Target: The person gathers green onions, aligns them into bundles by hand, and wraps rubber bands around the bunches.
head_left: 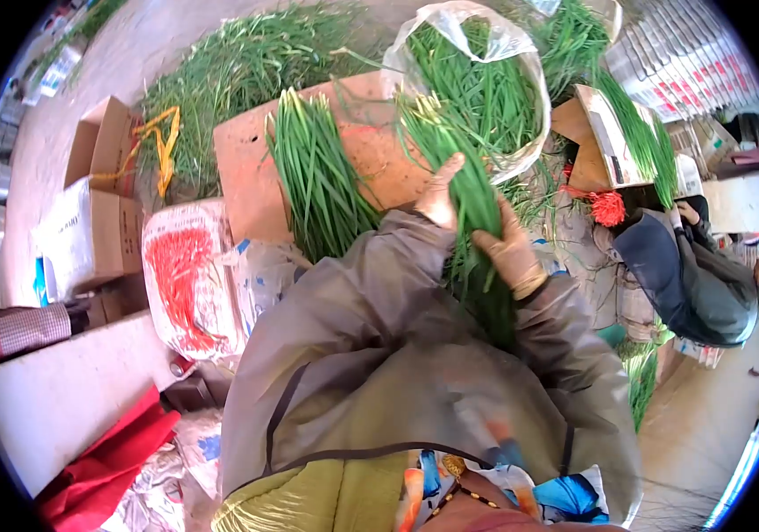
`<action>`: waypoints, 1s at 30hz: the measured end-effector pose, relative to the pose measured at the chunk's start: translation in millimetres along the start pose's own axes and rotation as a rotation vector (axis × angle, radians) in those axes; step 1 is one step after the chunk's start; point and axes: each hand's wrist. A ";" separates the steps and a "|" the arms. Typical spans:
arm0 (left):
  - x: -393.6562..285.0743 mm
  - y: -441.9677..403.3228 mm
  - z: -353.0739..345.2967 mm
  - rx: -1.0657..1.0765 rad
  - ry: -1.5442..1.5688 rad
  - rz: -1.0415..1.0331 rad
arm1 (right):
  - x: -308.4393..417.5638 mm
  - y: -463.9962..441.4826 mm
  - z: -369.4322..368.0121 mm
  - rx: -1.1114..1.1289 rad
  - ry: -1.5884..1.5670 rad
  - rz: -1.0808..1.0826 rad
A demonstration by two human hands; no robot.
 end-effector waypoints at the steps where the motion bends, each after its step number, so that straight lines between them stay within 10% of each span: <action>1: 9.8 -6.8 1.8 -0.007 0.039 -0.119 | 2.2 -10.1 11.9 0.035 0.098 0.051; 8: 14.5 -21.3 -44.0 0.003 0.344 -0.288 | 150.4 -124.5 25.8 0.686 0.708 -0.322; 10: 8.1 -19.1 -47.2 0.035 0.356 -0.292 | 175.5 -157.6 2.5 0.837 1.148 -0.046; 13: 0.6 -17.9 -42.9 0.106 0.414 -0.248 | 156.5 -193.6 -27.3 0.846 1.101 -0.274; 19: -4.0 -3.8 -16.7 0.057 0.381 -0.111 | 126.4 -153.0 -32.5 0.827 1.361 0.036; 21: 0.8 -12.3 7.7 0.153 0.230 -0.019 | 93.8 -103.9 -12.8 0.639 1.354 0.459; 22: 4.8 -10.3 9.4 0.073 0.160 0.002 | 128.3 -67.1 -27.0 0.574 1.433 0.164; 24: 8.4 6.4 1.9 -0.084 0.115 -0.102 | 118.9 -36.2 -11.0 0.563 1.324 0.213; 28: -28.9 53.1 3.7 0.011 -0.321 -0.058 | 102.4 -7.8 33.0 -0.015 -0.017 -0.033; 30: -42.4 85.6 -11.7 0.046 -0.572 -0.091 | 59.9 -6.5 21.3 0.041 -0.077 0.033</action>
Point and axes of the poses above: each hand's wrist, its own y-axis away from the middle knuckle, its own z-axis out of the back of the hand, x = y × z, and after that the axes turned 10 degrees about -x, right-handed
